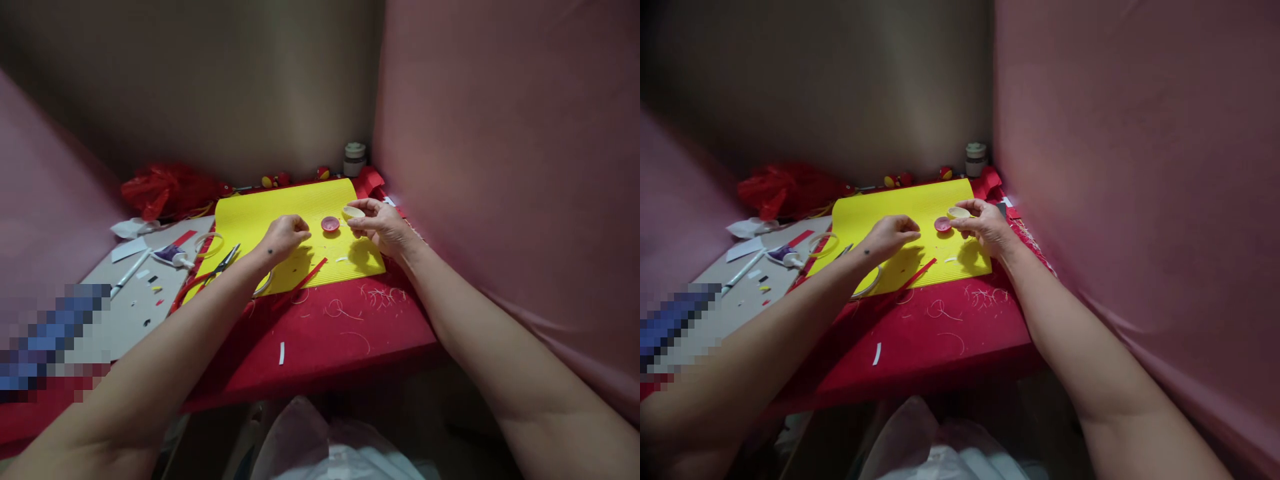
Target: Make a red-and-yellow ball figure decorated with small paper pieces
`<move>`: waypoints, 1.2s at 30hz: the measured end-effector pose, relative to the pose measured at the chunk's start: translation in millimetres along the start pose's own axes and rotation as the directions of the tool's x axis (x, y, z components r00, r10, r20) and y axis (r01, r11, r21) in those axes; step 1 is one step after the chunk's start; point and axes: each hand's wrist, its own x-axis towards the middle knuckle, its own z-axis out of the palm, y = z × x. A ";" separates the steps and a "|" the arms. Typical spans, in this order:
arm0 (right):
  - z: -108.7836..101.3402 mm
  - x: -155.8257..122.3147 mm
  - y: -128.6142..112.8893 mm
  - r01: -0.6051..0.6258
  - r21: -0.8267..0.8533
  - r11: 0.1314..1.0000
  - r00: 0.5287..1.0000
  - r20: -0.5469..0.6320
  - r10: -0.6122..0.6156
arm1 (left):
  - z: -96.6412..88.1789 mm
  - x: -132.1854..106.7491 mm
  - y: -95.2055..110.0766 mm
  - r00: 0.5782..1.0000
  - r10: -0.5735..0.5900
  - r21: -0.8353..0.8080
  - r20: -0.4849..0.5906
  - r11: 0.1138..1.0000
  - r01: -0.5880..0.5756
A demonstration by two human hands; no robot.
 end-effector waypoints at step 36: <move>13.5 -13.4 16.4 0.379 -0.820 0.428 0.918 0.392 -0.063 | -60.0 -78.4 -31.2 0.995 -0.090 -0.802 -0.033 0.596 0.027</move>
